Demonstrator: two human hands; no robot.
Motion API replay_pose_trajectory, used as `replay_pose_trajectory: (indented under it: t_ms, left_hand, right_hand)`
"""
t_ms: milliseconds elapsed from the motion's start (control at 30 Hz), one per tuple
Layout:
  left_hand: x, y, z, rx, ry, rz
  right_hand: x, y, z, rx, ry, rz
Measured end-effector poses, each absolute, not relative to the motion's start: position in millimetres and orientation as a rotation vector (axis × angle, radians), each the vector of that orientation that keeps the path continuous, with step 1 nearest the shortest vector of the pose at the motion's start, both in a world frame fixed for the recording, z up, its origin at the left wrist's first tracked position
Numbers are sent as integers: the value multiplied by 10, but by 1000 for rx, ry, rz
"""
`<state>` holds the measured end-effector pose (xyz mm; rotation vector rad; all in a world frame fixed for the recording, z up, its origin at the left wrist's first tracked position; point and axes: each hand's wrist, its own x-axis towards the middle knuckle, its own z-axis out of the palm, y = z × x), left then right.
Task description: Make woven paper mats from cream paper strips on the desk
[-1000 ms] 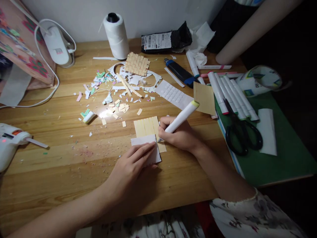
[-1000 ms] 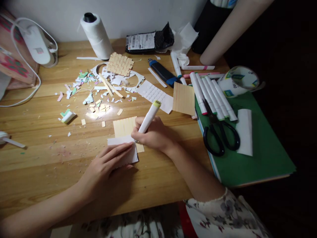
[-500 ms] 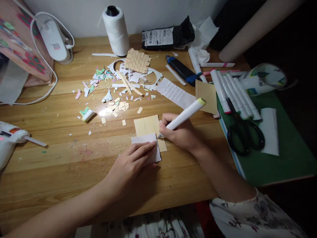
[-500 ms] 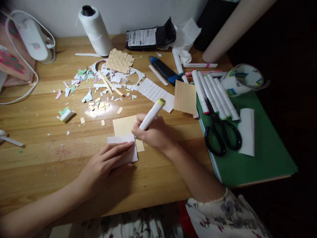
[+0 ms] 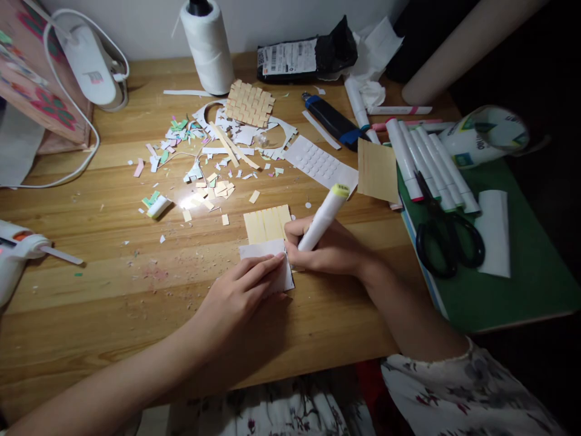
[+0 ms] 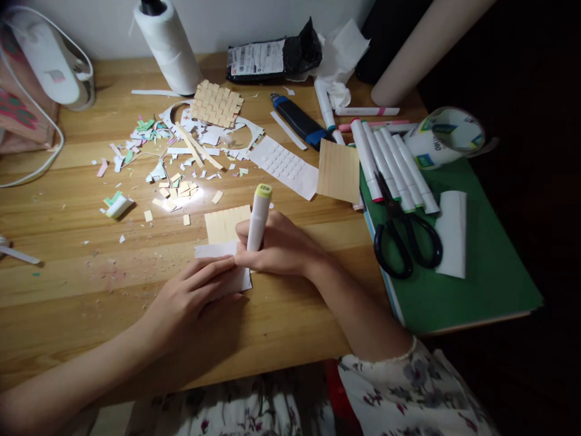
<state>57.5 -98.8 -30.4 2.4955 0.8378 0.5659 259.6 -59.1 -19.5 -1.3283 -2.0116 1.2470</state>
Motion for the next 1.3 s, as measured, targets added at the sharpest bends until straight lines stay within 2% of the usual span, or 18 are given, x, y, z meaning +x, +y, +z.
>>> replay_pose_trajectory:
  t_ms: [500, 700, 967, 1300]
  left_hand:
    - [581, -977, -303, 2490, 829, 590]
    - [561, -951, -254, 2476, 743, 632]
    - [575, -703, -205, 2447, 859, 779]
    - [620, -516, -383, 2412, 897, 680]
  right_hand:
    - [2624, -579, -203, -1218, -2110, 1300]
    - [2647, -539, -238, -1250, -1784, 1440]
    - [2737, -408, -260, -1263, -1011, 981]
    - [2675, -485, -191, -1271, -1202, 864]
